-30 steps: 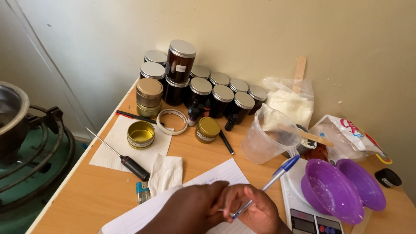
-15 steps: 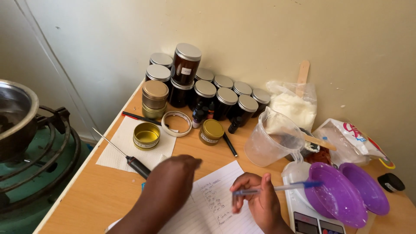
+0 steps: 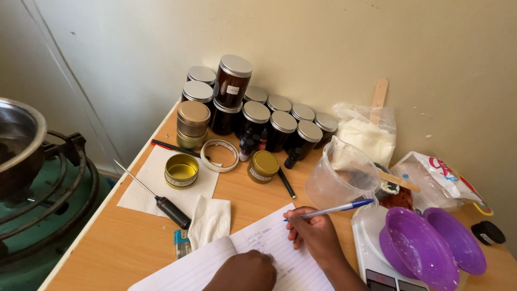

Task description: Checking wax temperature, adding fragrance oil, and recording notes during the candle-making process.

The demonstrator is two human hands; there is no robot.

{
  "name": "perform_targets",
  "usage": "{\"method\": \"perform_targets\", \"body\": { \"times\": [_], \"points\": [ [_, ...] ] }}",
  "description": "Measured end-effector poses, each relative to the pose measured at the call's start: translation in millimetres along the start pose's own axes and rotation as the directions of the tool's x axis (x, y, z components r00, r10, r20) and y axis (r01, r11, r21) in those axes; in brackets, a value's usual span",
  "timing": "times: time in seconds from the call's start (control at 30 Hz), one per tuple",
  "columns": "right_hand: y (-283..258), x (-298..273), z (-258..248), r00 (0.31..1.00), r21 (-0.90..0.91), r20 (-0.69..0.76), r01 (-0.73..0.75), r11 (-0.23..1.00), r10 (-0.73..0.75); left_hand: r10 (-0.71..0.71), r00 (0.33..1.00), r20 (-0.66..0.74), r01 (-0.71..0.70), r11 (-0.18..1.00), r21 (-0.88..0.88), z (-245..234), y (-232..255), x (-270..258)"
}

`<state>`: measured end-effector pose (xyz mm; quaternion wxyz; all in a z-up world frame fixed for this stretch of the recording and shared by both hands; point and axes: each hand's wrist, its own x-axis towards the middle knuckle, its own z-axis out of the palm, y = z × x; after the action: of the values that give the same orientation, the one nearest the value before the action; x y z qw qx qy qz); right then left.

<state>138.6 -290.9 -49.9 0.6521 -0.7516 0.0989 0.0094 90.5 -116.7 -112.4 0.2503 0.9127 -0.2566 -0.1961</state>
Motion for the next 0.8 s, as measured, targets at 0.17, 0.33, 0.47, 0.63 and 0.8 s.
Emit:
{"method": "perform_targets", "body": {
  "times": [0.17, 0.33, 0.47, 0.63, 0.8],
  "points": [
    [7, 10, 5, 0.998, -0.073, 0.016, -0.067, 0.995, 0.069, -0.103, 0.992, 0.067, 0.100, 0.993, 0.056, 21, -5, 9],
    [14, 15, 9, 0.998, -0.019, 0.043, -0.049, 0.999, 0.050, 0.349, 0.838, -0.419, -0.194, 0.909, 0.369, 44, -17, 22],
    [16, 14, 8, 0.996, -0.060, 0.089, -0.014, 0.998, 0.019, 0.369, 0.867, -0.335, -0.209, 0.879, 0.429, 44, -21, 20],
    [14, 15, 4, 0.999, -0.089, 0.052, -0.009, 0.996, 0.014, 0.283, 0.919, -0.275, -0.168, 0.911, 0.377, 46, -23, 23],
    [11, 8, 7, 0.999, -0.116, 0.040, 0.015, 0.993, -0.011, 0.318, 0.896, -0.311, -0.162, 0.884, 0.438, 47, -23, 20]
  ]
}}
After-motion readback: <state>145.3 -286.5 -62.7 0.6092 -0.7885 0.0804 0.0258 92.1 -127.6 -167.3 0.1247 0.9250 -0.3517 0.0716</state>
